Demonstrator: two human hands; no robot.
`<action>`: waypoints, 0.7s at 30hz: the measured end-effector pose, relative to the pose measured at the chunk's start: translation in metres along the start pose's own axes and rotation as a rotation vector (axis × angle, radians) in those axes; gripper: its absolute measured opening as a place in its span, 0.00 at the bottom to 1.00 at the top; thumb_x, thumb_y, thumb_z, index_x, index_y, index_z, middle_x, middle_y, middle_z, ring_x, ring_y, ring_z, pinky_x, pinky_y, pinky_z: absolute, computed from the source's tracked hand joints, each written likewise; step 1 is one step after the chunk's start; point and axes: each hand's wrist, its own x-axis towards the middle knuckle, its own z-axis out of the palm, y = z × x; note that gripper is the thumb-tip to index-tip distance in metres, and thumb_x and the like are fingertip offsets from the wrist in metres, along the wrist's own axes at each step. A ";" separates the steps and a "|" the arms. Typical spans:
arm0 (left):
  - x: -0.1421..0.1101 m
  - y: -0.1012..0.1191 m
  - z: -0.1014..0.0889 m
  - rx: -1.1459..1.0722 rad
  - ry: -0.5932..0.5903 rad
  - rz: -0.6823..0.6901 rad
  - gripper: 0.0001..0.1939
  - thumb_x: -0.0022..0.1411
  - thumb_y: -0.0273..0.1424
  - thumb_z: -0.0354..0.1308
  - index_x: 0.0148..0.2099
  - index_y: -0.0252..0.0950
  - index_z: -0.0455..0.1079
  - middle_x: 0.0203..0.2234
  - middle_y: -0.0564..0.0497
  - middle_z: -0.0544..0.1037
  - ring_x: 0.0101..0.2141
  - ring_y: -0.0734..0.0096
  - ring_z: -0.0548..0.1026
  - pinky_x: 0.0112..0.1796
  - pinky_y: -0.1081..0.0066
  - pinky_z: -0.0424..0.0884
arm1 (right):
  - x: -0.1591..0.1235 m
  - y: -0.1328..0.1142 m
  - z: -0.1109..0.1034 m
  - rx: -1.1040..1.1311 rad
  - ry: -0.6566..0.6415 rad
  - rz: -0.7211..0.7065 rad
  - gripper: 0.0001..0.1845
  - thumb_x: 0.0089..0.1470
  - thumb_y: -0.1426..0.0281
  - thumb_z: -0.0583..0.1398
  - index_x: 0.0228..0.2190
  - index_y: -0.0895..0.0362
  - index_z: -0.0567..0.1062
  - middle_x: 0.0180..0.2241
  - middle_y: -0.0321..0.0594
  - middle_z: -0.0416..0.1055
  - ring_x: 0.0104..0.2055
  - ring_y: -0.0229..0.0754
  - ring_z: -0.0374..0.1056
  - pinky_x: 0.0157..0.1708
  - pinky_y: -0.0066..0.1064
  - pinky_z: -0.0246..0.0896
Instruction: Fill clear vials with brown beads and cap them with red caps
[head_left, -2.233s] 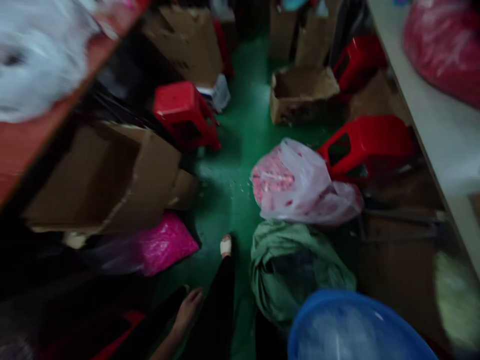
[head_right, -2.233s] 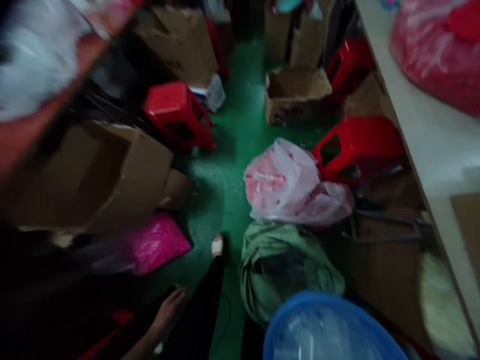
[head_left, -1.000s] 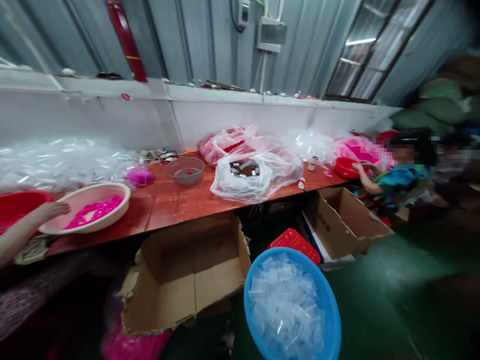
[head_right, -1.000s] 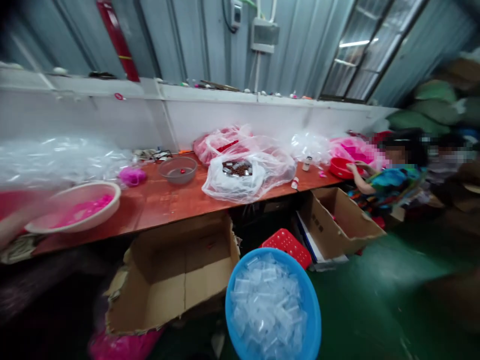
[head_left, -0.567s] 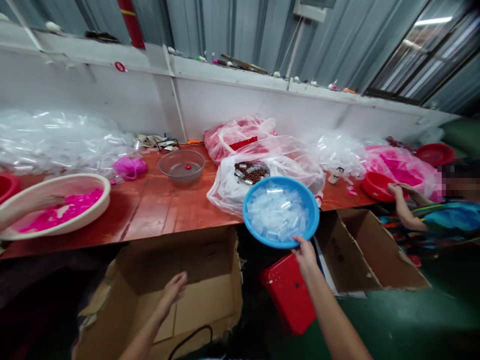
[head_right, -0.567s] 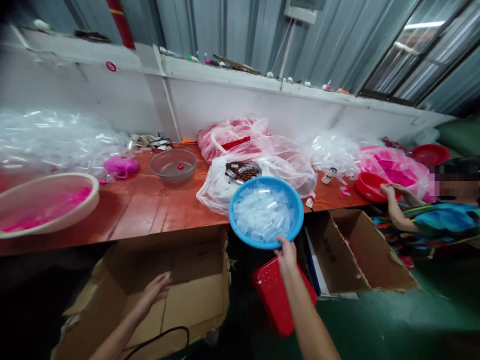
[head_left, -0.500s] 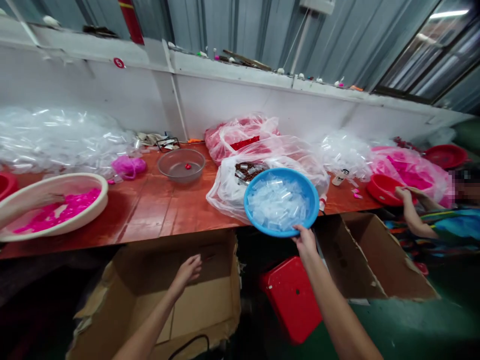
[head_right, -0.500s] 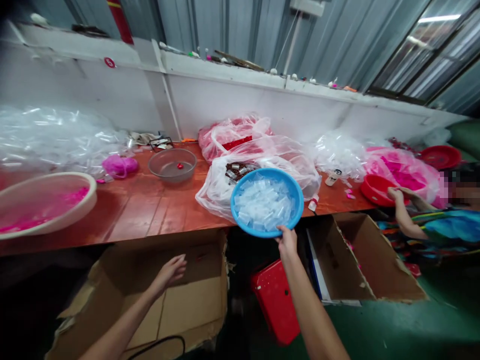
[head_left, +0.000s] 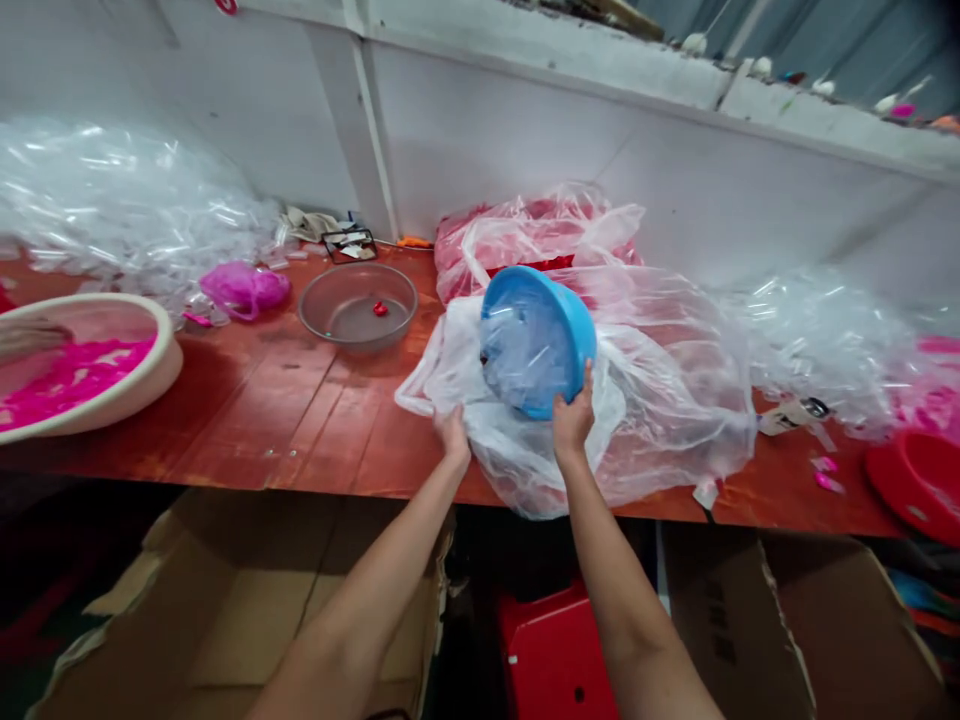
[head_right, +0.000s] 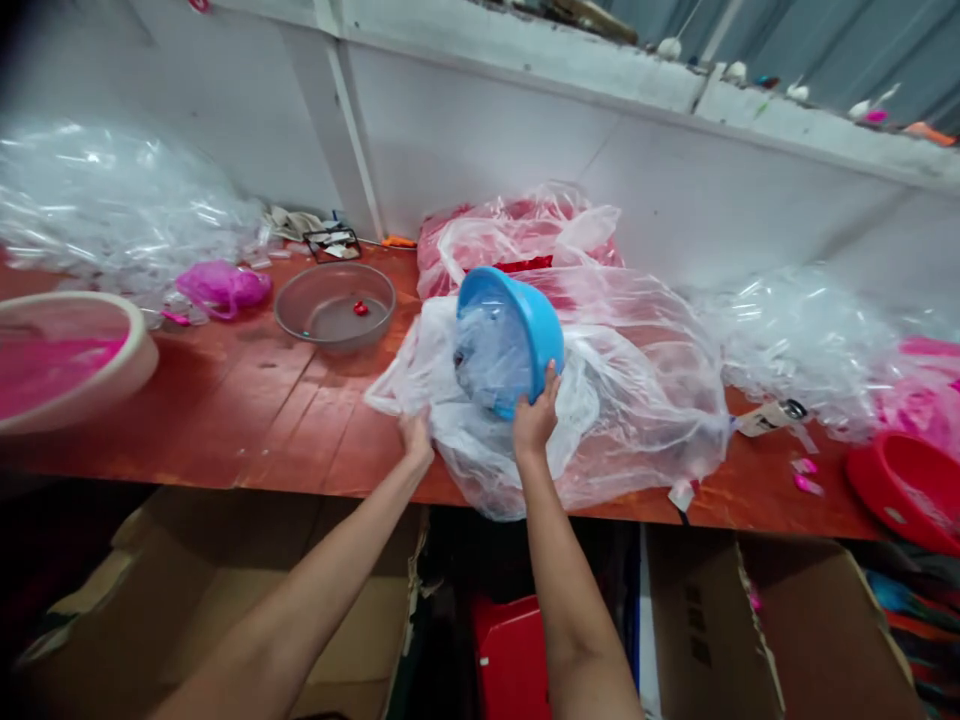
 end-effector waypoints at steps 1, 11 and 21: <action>0.000 0.008 0.004 -0.055 0.074 0.078 0.32 0.64 0.40 0.49 0.67 0.40 0.45 0.59 0.44 0.64 0.57 0.62 0.63 0.53 0.65 0.63 | 0.001 -0.003 0.008 -0.010 -0.012 -0.025 0.41 0.49 0.72 0.51 0.64 0.47 0.46 0.64 0.42 0.49 0.57 0.50 0.62 0.51 0.39 0.61; -0.011 0.027 0.013 -0.298 0.373 0.490 0.28 0.62 0.37 0.52 0.62 0.33 0.58 0.57 0.40 0.66 0.55 0.64 0.67 0.54 0.68 0.62 | 0.046 -0.004 0.024 0.046 0.110 -0.305 0.35 0.49 0.78 0.50 0.60 0.53 0.58 0.62 0.42 0.54 0.58 0.45 0.61 0.51 0.35 0.62; -0.023 -0.017 -0.019 -0.189 0.323 0.457 0.26 0.61 0.38 0.54 0.59 0.34 0.62 0.54 0.41 0.69 0.52 0.63 0.69 0.53 0.67 0.63 | 0.073 -0.013 0.020 0.085 0.264 -0.599 0.29 0.55 0.78 0.47 0.58 0.56 0.63 0.60 0.45 0.59 0.60 0.46 0.59 0.51 0.36 0.63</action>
